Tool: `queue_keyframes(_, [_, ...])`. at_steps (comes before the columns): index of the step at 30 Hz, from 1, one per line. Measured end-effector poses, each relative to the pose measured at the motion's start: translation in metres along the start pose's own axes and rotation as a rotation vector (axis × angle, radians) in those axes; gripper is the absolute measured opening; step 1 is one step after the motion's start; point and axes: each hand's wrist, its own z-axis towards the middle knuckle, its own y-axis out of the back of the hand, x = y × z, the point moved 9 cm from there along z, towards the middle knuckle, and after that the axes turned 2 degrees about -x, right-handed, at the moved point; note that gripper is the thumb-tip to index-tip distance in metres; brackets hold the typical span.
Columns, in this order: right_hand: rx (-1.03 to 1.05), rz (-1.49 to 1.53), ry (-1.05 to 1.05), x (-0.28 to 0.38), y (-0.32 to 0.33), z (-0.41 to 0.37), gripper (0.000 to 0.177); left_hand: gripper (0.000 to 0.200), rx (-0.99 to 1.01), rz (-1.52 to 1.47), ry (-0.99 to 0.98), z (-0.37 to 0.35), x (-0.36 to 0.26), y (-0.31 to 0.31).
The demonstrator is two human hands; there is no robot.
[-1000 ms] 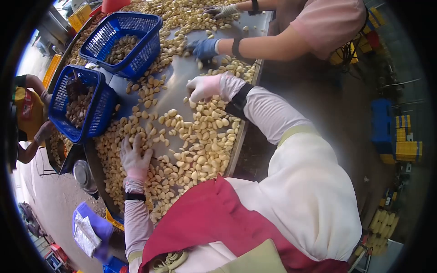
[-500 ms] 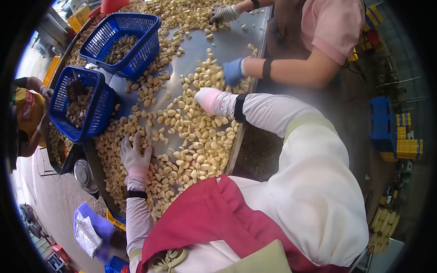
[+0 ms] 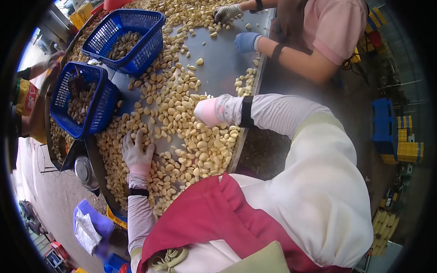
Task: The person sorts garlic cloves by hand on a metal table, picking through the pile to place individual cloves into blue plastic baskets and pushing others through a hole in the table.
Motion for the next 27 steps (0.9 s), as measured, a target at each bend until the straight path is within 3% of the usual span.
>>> queue_keyframes(2, [0.047,-0.174,-0.144,-0.03,-0.025,0.007,0.023,0.064,-0.002,-0.01,0.009,0.0,0.0,0.0])
queue_keyframes(8, [0.058,-0.209,-0.042,-0.002,-0.024,-0.009,0.023,0.063,-0.105,0.119,0.008,0.004,-0.033,0.02])
queue_keyframes(10, [0.087,-0.191,0.054,0.008,-0.023,-0.01,0.023,0.044,-0.144,-0.197,-0.251,0.0,-0.083,0.029])
queue_keyframes(12, [0.122,-0.181,0.152,0.017,-0.03,-0.008,0.024,0.025,0.143,-0.481,-0.384,-0.003,-0.129,-0.002])
queue_keyframes(14, [0.185,0.025,0.261,0.026,-0.044,-0.002,0.026,0.016,0.109,-0.343,-0.412,-0.005,-0.153,-0.002])
queue_keyframes(15, [0.186,0.021,0.26,0.025,-0.044,-0.003,0.026,0.013,0.219,-0.317,-0.309,-0.005,-0.149,-0.02])
queue_keyframes(18, [0.175,0.16,0.213,0.021,-0.044,-0.006,0.027,0.01,0.226,-0.461,-0.238,-0.005,-0.136,-0.026])
queue_keyframes(21, [0.128,-0.011,0.292,0.039,-0.045,-0.01,0.026,0.01,0.234,-0.452,-0.215,-0.006,-0.122,-0.025])
queue_keyframes(23, [0.206,-0.17,0.208,0.041,-0.048,-0.011,0.025,0.012,0.276,-0.517,-0.16,-0.009,-0.113,-0.028])
queue_keyframes(27, [0.297,-0.099,0.173,0.042,-0.05,-0.008,0.025,0.018,0.415,-0.558,-0.129,-0.016,-0.13,-0.022])
